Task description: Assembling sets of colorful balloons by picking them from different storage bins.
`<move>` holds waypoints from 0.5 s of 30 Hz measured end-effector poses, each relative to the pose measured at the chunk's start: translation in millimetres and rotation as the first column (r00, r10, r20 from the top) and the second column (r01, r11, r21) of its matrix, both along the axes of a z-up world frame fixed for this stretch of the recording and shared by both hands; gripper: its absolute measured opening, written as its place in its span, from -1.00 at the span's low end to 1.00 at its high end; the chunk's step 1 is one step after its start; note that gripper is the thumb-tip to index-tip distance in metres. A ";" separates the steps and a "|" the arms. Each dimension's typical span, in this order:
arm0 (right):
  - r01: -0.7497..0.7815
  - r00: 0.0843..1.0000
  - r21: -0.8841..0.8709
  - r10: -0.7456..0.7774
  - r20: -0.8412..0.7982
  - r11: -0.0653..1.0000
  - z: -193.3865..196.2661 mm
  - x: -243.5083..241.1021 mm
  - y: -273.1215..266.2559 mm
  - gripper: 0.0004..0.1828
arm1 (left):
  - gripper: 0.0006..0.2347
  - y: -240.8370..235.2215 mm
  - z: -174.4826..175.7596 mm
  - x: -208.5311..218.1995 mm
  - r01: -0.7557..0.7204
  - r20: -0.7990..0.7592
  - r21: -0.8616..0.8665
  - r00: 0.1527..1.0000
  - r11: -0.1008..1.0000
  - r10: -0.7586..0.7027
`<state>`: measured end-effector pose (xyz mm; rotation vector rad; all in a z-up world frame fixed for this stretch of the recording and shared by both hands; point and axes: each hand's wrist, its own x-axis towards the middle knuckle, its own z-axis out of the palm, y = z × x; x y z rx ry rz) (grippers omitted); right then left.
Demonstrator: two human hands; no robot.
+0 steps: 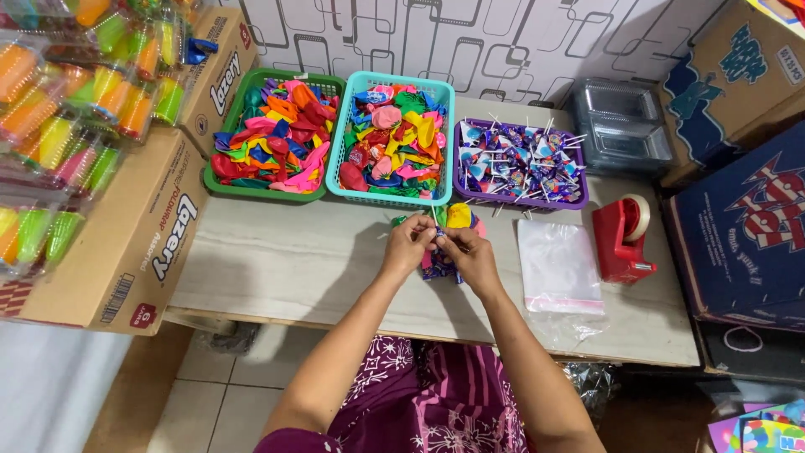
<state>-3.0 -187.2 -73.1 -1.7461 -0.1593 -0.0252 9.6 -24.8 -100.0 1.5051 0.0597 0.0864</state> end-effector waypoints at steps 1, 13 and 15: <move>0.000 1.000 0.000 0.000 -0.005 1.000 1.3 -0.9 1.6 -0.71 | -0.92 3.1 12.7 -2.2 0.000 -0.005 0.000 1.000 1.000 0.000; 0.170 0.982 0.222 -0.146 -0.118 0.960 26.9 -2.8 6.3 -0.81 | -0.85 29.3 40.0 115.3 -0.029 0.085 0.765 0.995 0.643 -0.056; 0.183 0.979 0.249 -0.153 -0.133 0.951 24.8 -4.0 7.8 -0.84 | -0.78 20.8 34.0 126.9 0.013 -0.022 0.796 1.000 0.605 0.007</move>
